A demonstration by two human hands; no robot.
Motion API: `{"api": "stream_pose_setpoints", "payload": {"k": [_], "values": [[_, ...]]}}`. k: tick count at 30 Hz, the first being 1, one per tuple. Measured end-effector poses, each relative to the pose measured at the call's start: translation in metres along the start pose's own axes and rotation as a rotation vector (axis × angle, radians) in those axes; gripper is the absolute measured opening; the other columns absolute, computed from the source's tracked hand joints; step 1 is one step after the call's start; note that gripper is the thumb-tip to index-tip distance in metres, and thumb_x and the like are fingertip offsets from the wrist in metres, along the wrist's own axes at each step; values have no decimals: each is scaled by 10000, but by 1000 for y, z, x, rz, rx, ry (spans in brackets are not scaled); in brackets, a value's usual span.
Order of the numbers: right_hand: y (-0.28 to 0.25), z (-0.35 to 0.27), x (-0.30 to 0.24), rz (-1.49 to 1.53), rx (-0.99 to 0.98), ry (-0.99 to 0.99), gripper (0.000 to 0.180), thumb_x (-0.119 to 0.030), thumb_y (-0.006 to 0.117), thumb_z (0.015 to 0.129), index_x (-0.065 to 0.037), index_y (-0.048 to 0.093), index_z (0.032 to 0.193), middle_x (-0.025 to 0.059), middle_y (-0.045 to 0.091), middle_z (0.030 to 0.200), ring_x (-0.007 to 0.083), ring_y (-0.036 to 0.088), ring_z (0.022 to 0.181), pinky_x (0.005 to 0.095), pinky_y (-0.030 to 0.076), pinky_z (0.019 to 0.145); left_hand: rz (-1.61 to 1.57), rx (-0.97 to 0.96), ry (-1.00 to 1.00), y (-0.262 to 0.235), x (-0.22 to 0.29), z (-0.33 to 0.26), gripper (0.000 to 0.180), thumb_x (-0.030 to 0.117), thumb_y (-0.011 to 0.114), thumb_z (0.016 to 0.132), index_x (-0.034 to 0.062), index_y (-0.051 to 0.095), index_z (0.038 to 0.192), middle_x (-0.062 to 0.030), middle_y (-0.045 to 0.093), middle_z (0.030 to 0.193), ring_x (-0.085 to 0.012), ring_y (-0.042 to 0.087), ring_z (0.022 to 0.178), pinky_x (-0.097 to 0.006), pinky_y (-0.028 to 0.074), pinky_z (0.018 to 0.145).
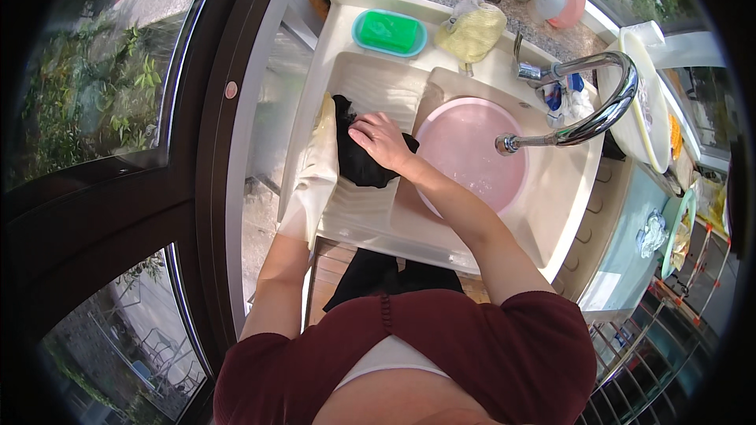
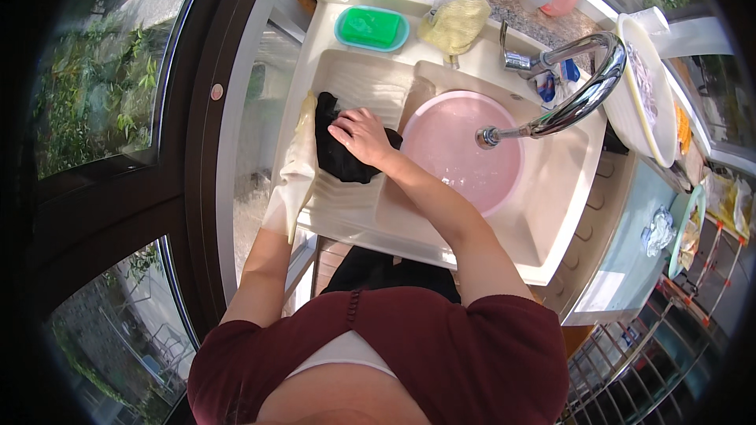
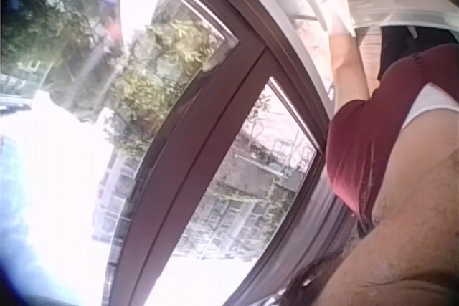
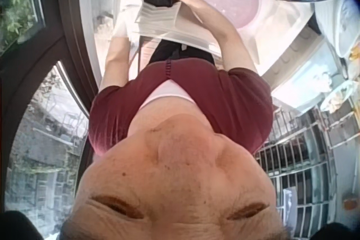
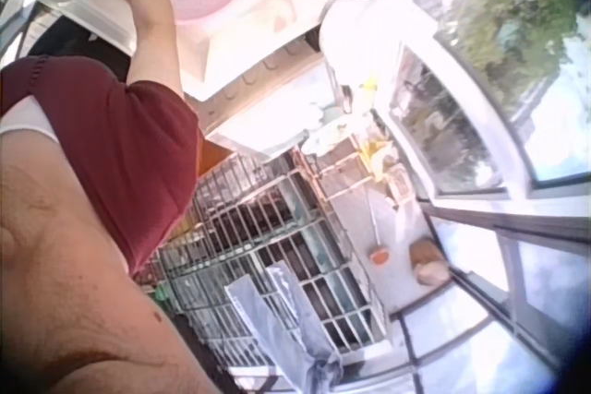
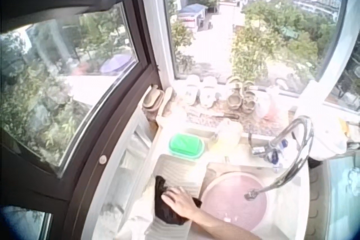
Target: The person washes black garments by hand in a pink basin within a sink, scrubbing and rinsing them under running water while wearing a protective glove on one hand.
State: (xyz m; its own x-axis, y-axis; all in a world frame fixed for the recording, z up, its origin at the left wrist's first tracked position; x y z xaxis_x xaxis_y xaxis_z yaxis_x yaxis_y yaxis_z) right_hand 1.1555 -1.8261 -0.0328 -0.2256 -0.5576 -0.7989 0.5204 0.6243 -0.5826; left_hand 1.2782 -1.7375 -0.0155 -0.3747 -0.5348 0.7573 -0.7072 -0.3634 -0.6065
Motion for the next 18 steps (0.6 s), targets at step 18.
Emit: {"api": "stream_pose_setpoints", "payload": {"k": [18], "values": [[11, -65, -8, 234, 77, -59, 193, -219, 572, 805, -27, 572, 820, 151, 582, 810, 349, 553, 756, 424, 456, 678, 220, 44, -267, 34, -7, -63, 547, 446, 510, 926, 24, 621, 597, -130, 620, 594, -302, 595, 572, -387, 435, 566]]}}
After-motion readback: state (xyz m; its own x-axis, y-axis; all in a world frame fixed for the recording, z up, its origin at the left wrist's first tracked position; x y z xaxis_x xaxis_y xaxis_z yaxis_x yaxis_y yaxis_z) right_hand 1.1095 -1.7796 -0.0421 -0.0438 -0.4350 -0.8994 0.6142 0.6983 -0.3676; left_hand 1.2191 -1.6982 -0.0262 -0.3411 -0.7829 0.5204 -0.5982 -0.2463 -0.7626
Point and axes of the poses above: each hand's wrist, its own z-axis towards the middle knuckle, its own y-axis out of the palm, x = y × z, the point moved 1 cm from there along z, towards the middle knuckle
